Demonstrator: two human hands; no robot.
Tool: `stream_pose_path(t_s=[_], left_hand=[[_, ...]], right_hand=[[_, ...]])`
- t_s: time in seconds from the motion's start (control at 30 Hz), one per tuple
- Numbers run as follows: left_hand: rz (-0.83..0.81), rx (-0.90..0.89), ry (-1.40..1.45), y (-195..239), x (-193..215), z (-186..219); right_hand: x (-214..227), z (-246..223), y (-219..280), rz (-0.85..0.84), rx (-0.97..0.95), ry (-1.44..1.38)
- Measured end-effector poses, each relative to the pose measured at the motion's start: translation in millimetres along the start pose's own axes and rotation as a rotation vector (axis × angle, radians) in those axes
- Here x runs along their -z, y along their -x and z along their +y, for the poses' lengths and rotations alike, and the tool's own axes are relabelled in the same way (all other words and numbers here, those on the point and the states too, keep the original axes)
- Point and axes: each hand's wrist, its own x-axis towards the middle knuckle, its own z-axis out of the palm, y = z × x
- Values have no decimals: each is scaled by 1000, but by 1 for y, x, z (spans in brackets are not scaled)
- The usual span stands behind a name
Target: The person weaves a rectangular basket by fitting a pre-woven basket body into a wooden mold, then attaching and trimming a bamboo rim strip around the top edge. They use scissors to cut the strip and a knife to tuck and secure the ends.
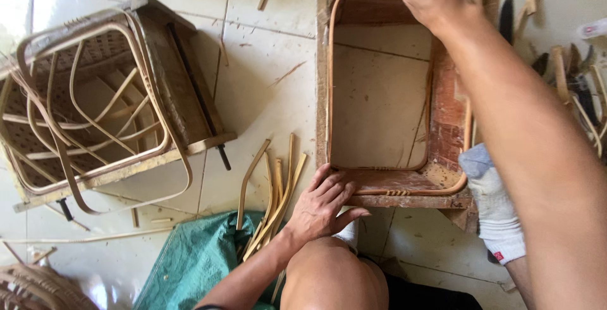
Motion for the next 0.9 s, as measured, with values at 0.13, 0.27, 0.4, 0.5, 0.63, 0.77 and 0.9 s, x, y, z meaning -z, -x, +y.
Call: stream_pose_path(t_s=[0.13, 0.27, 0.4, 0.5, 0.63, 0.77, 0.9], left_hand=[[113, -34, -19, -61, 24, -22], [399, 286, -241, -171, -1, -95], [293, 496, -405, -218, -31, -140], [251, 535, -535, -209, -41, -141], [281, 527, -618, -213, -34, -135], [359, 547, -241, -240, -31, -165], [284, 604, -31, -254, -38, -204]], right_hand=[[-30, 14, 5, 32, -41, 47], [-37, 4, 21, 184, -165, -797], [-21, -2, 17, 191, 128, 296], [-19, -3, 22, 159, 99, 188], [-22, -1, 21, 244, 166, 202], [-33, 0, 23, 212, 128, 294], [-26, 0, 30, 186, 88, 163]])
